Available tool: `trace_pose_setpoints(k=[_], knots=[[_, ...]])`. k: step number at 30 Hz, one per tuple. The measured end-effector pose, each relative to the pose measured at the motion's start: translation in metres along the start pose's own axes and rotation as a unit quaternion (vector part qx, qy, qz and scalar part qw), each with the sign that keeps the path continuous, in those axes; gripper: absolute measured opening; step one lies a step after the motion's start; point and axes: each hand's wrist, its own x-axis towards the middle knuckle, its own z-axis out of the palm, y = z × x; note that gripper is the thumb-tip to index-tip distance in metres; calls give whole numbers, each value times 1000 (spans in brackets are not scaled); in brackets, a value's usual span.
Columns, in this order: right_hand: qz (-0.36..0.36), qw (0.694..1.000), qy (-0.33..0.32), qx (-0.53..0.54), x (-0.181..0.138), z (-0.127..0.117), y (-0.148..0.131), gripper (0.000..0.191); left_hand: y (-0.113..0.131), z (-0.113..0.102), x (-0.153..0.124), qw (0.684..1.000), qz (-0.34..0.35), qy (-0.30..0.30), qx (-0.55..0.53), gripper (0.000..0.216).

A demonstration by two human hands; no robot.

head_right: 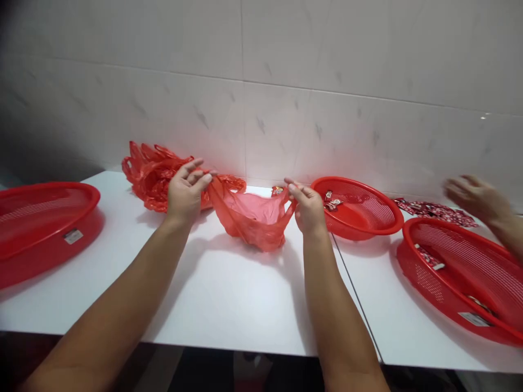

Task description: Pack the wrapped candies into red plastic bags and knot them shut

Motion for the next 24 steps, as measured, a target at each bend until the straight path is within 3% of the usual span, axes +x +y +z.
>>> trace_pose_setpoints(k=[4, 7, 11, 14, 16, 18, 20, 24], knots=[[-117, 991, -31, 58, -2, 21, -57, 25, 65, 22, 1, 995, 102, -15, -1, 40], [-132, 990, -46, 1, -14, 27, -68, 26, 84, 29, -18, 993, 114, -9, 24, 28], [-62, 985, -103, -124, -26, 37, -61, 46, 85, 38, -34, 995, 77, -49, 46, 22], [27, 963, -198, -183, -31, 53, -58, 59, 83, 48, -39, 985, 49, -147, 74, 15], [50, 935, -273, -221, -34, 64, -57, 52, 84, 54, -42, 970, 38, -217, 104, 6], [57, 909, -325, -254, -35, 71, -55, 30, 85, 60, -46, 954, 31, -263, 137, 3], [75, 902, -331, -268, -34, 70, -51, 20, 85, 62, -47, 943, 15, -283, 171, 9], [116, 931, -267, -219, -28, 54, -49, 51, 79, 57, -42, 916, -30, -329, 227, 29]])
